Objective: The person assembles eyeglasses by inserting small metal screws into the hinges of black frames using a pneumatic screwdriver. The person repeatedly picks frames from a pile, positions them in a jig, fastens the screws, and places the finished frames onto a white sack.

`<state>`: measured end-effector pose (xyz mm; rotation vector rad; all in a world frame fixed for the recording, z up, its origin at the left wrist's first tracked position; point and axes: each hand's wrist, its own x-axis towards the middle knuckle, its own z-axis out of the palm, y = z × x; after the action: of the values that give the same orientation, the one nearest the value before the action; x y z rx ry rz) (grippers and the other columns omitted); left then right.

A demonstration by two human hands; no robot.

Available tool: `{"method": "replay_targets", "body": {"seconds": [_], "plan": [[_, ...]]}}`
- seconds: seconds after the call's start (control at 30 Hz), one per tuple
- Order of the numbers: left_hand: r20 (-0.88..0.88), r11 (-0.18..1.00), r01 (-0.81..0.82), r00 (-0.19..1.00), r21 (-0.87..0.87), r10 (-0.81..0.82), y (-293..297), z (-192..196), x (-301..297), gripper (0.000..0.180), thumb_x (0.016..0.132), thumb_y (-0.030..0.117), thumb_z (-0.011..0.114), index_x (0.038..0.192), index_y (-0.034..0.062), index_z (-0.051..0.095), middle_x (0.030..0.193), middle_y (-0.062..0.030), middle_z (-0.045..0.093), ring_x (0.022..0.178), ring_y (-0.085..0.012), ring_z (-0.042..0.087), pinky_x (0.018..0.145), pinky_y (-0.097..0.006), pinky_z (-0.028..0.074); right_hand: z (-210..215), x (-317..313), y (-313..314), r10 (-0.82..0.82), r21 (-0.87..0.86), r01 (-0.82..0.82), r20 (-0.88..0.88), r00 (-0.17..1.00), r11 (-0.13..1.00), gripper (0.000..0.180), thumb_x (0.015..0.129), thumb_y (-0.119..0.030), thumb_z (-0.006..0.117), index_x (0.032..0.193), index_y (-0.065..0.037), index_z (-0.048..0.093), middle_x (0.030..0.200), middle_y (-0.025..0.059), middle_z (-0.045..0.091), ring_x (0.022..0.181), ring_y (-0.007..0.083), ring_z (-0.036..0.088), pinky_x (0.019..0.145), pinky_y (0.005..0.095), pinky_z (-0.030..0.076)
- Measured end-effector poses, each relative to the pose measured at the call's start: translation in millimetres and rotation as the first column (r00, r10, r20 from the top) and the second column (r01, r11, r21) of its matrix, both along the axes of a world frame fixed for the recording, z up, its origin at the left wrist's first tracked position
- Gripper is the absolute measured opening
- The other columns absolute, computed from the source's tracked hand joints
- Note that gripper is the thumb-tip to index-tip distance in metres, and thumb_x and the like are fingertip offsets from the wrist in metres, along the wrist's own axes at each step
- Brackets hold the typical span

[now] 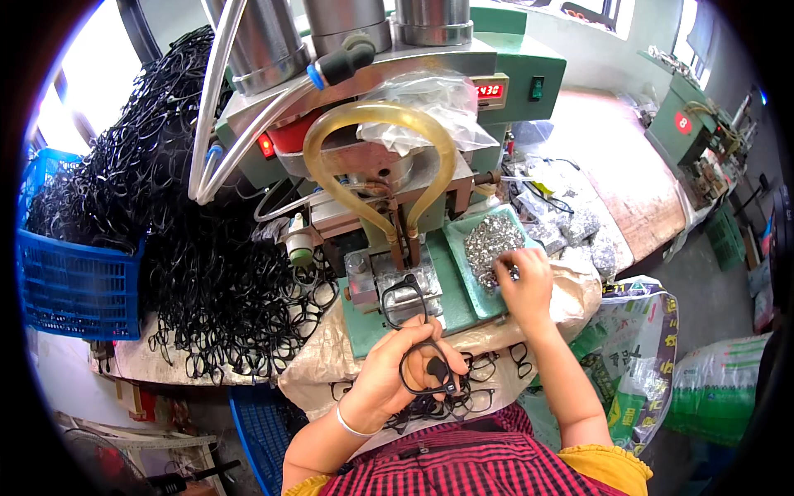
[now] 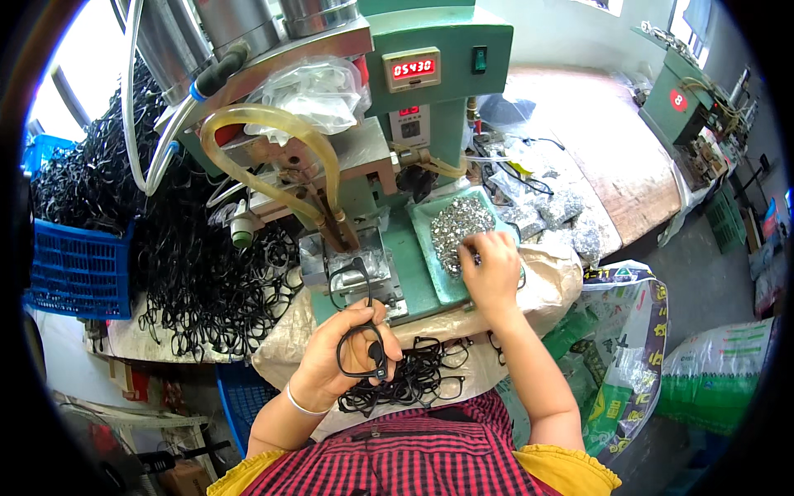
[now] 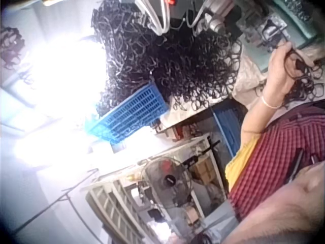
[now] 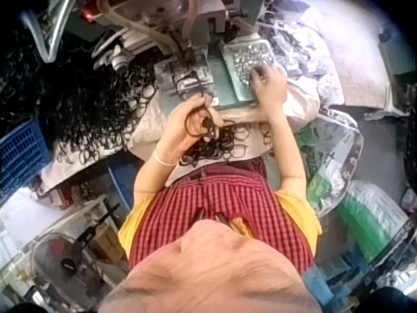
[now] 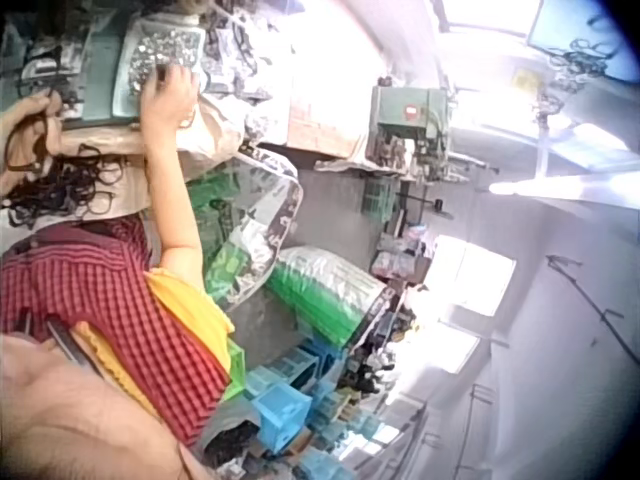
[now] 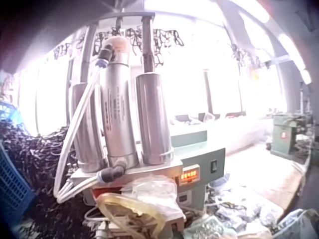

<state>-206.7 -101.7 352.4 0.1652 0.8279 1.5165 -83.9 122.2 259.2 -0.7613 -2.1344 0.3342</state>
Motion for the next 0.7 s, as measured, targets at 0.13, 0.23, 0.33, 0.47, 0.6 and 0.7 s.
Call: {"method": "replay_targets", "body": {"seconds": [0.13,0.23,0.33,0.47,0.6,0.7], "plan": [[0.023,0.999,-0.009,1.0,0.049,0.008,3.0,-2.4,-1.3,0.017,0.102,0.025,0.044,0.102,0.0081,0.049,0.082,-0.0272,0.069,0.06,-0.0354,0.068,0.044,-0.034,0.052,12.9,-11.9,10.7,-0.08,-0.04,0.084,0.078,0.994,0.996,0.009,0.08,-0.01,0.073,0.087,-0.007,0.069,0.09,0.0112,0.063,0.09,0.0327,0.059,0.078,0.0426,0.047],[-0.03,0.998,0.013,1.0,0.068,-0.011,1.0,-8.4,-4.5,0.017,0.102,0.024,0.043,0.103,0.0079,0.049,0.082,-0.0275,0.069,0.061,-0.035,0.069,0.044,-0.033,0.052,4.3,-24.5,-3.7,0.017,0.148,-0.028,0.076,0.997,0.989,0.009,0.081,-0.011,0.072,0.089,-0.009,0.07,0.098,0.0124,0.062,0.098,0.0347,0.058,0.078,0.0435,0.048],[-0.046,0.999,0.037,0.998,0.04,-0.035,1.6,-1.6,-5.4,0.018,0.103,0.023,0.042,0.105,0.0064,0.049,0.084,-0.0274,0.07,0.06,-0.032,0.068,0.044,-0.032,0.052,2.2,-39.8,4.7,0.157,0.197,-0.228,0.324,0.933,0.953,0.016,0.08,-0.013,0.069,0.095,-0.012,0.066,0.112,0.0131,0.059,0.112,0.0367,0.055,0.078,0.0486,0.048],[-0.143,0.973,0.201,0.972,0.11,-0.184,-12.3,-26.4,-18.5,0.031,0.107,0.031,0.039,0.11,0.0015,0.049,0.097,-0.0241,0.07,0.076,-0.0277,0.07,0.063,-0.032,0.057,2.8,-52.0,30.5,0.179,0.199,-0.204,0.139,0.974,0.959,0.015,0.081,-0.006,0.063,0.096,-0.007,0.067,0.104,0.0113,0.064,0.101,0.0351,0.06,0.08,0.0459,0.05],[-0.706,0.959,-0.271,0.663,0.085,0.25,-89.8,-30.7,-3.9,0.015,0.1,0.01,0.056,0.111,-0.0005,0.055,0.101,-0.0147,0.07,0.093,-0.0242,0.07,0.078,-0.034,0.058,-13.5,-5.4,22.1,-0.065,-0.578,-0.303,-0.529,0.846,0.757,0.019,0.097,-0.009,0.061,0.109,0.001,0.072,0.109,0.0093,0.072,0.088,0.0151,0.067,0.078,0.0277,0.052],[-0.871,0.604,-0.729,0.022,0.322,0.49,-134.0,-24.0,-41.3,0.006,0.089,-0.003,0.065,0.095,-0.0006,0.064,0.097,-0.008,0.068,0.087,-0.0126,0.062,0.079,-0.025,0.051,-26.7,17.7,15.4,-0.263,-0.672,-0.433,-0.677,0.687,0.6,0.022,0.096,-0.01,0.062,0.114,0.0,0.069,0.097,0.0062,0.07,0.087,0.0137,0.063,0.082,0.0263,0.048]]}}
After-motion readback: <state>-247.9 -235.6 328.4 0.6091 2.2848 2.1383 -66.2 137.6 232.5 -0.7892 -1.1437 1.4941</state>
